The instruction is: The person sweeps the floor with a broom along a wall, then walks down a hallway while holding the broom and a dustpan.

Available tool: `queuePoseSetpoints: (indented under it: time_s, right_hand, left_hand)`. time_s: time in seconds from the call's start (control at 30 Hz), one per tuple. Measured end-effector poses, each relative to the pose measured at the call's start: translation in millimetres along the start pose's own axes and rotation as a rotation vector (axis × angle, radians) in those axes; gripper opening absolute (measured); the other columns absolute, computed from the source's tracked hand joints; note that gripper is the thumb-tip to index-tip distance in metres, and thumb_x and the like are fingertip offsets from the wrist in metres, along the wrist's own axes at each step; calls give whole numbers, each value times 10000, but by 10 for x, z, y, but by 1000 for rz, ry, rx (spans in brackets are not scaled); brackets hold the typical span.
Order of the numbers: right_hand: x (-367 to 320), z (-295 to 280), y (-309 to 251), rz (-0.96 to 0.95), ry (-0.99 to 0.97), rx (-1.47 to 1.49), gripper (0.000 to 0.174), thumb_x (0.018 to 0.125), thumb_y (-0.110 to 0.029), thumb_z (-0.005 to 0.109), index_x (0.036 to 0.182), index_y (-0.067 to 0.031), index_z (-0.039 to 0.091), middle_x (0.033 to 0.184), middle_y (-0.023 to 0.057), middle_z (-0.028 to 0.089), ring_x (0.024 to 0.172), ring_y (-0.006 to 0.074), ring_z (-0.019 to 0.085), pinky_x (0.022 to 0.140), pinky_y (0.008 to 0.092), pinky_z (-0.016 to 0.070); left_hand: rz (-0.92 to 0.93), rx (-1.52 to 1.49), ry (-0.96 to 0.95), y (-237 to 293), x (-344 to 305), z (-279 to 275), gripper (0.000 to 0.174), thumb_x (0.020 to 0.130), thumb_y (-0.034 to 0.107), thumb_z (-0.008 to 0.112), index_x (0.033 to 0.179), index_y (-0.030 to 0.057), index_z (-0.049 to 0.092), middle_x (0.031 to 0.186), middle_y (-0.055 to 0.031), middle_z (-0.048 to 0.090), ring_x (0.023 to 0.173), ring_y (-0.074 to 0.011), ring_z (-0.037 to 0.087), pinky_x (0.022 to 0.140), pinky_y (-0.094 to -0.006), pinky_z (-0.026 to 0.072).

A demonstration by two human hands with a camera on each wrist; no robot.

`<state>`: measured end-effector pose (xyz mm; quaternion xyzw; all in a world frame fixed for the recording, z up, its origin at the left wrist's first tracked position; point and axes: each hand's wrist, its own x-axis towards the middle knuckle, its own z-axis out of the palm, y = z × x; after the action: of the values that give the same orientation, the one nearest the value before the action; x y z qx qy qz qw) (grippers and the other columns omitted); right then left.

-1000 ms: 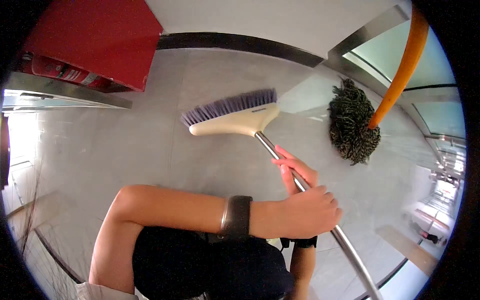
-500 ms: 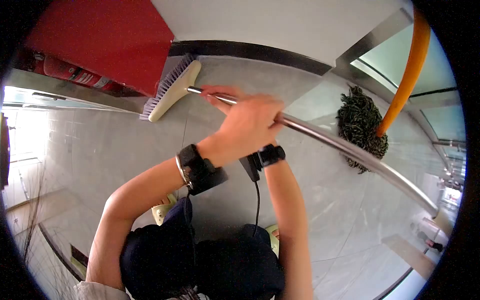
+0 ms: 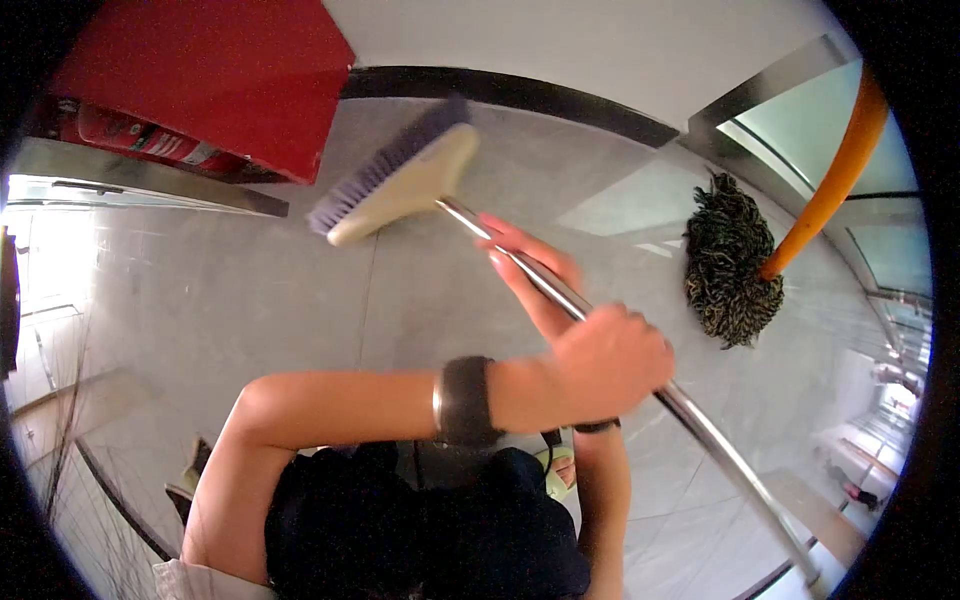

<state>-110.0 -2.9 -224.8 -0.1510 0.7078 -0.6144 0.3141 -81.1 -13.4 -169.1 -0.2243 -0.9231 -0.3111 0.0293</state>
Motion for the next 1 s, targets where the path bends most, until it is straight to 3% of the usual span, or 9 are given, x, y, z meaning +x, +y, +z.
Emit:
queuePoseSetpoints:
  time_s: [0.03,0.1,0.23,0.4,0.57,0.77,0.83,0.9,1.0]
  right_hand:
    - [132,90,-15,-11,-53,22,163,812,-116,523,918,-28,610,1147,87,525,977,118,499,797,226,383]
    - [454,265,50,-70,-226,84,154,812,-106,525,915,-35,614,1151,84,521,975,115,497,791,222,385]
    - [632,473,415,-99,-271,100,142,809,-83,529,912,-31,611,1132,94,534,970,112,502,782,215,390]
    - [60,85,431,26,-224,75,171,802,-90,532,941,-22,605,1150,116,521,921,110,531,792,235,405]
    - [-687,-536,46,9,-187,-213,162,794,-65,529,923,0,604,1109,155,542,850,126,560,754,254,441]
    - [-559,-502,-282,20,-166,-79,150,804,-68,521,901,-4,616,1095,156,550,886,107,542,759,231,416]
    - [-267,-340,-414,72,-224,-17,182,793,-69,528,916,48,591,1107,192,527,914,189,562,795,272,441]
    - [31,-96,-411,4,-304,192,190,793,-76,528,921,50,586,1098,173,538,927,174,553,799,269,440]
    - [315,135,-321,-31,-376,206,188,795,-82,521,920,47,579,1090,154,548,925,165,554,833,253,417]
  left_hand:
    - [-24,23,76,-85,-4,23,66,655,144,558,615,92,548,608,-11,562,636,-161,584,555,-287,437]
    - [-85,41,-10,-225,-4,-136,85,671,157,551,620,89,550,618,-22,568,642,-183,589,564,-304,445]
    - [-219,-129,-32,-430,-110,-189,119,692,179,543,638,74,548,629,-52,570,631,-223,588,568,-336,453]
    - [-9,-286,-245,80,-43,173,143,692,186,554,726,48,538,658,-71,572,668,-227,591,575,-340,456]
    - [287,-346,138,677,23,255,232,661,159,569,848,49,487,718,-35,529,686,-173,548,530,-279,423]
    - [139,-199,355,641,129,-137,286,664,154,555,916,53,465,766,-36,500,704,-168,516,549,-258,406]
    - [61,-93,430,437,163,-343,287,670,159,547,926,55,470,782,-40,501,711,-177,509,566,-251,409]
    - [-37,49,341,206,201,-401,267,686,153,538,925,55,471,773,-54,515,711,-194,535,558,-281,431]
    - [-111,-42,202,-296,120,-432,201,717,105,509,906,54,465,752,-85,528,709,-242,567,563,-343,457]
